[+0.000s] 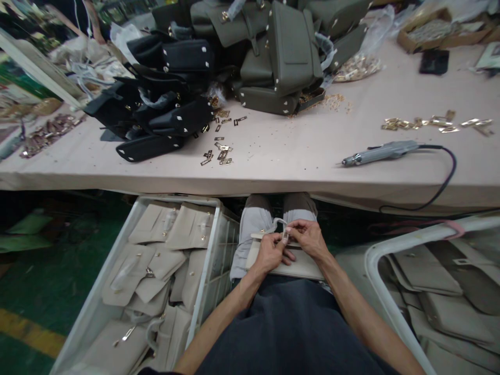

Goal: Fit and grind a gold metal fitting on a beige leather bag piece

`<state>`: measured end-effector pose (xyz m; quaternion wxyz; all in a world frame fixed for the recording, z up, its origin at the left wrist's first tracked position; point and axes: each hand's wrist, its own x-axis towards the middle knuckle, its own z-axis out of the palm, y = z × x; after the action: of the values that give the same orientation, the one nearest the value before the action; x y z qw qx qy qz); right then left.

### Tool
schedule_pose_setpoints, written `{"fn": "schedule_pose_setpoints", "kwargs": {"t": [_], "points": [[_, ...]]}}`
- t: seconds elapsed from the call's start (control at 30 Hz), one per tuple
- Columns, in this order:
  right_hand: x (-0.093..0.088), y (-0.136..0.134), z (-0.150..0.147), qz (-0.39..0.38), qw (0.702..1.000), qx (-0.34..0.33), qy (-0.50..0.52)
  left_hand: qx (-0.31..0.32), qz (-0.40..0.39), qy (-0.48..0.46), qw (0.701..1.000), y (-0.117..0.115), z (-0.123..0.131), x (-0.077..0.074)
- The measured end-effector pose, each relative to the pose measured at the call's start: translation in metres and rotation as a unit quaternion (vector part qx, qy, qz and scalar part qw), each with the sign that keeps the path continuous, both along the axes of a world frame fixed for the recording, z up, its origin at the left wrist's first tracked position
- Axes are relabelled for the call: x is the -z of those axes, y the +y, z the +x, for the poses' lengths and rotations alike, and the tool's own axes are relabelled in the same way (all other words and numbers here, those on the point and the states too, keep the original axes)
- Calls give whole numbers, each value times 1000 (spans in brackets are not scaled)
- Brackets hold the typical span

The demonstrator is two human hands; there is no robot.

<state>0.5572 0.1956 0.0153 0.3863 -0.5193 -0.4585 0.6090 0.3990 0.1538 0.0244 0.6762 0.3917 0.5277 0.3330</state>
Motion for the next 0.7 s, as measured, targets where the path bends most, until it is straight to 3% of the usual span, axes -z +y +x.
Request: {"fn": "schedule_pose_setpoints", "kwargs": {"t": [0.1, 0.2, 0.37, 0.47, 0.7], "points": [[-3, -1, -1, 16, 999, -47, -12, -5, 18, 43, 999, 1, -1, 2], [1, 0, -2, 30, 998, -49, -38, 0, 33, 56, 998, 1, -1, 3], [18, 4, -1, -6, 1000, -17, -24, 16, -34, -64, 997, 0, -2, 8], [23, 5, -1, -16, 1000, -21, 2, -8, -53, -93, 994, 0, -1, 12], [21, 8, -2, -47, 996, -28, 65, -76, -78, -41, 993, 5, 10, 17]]}}
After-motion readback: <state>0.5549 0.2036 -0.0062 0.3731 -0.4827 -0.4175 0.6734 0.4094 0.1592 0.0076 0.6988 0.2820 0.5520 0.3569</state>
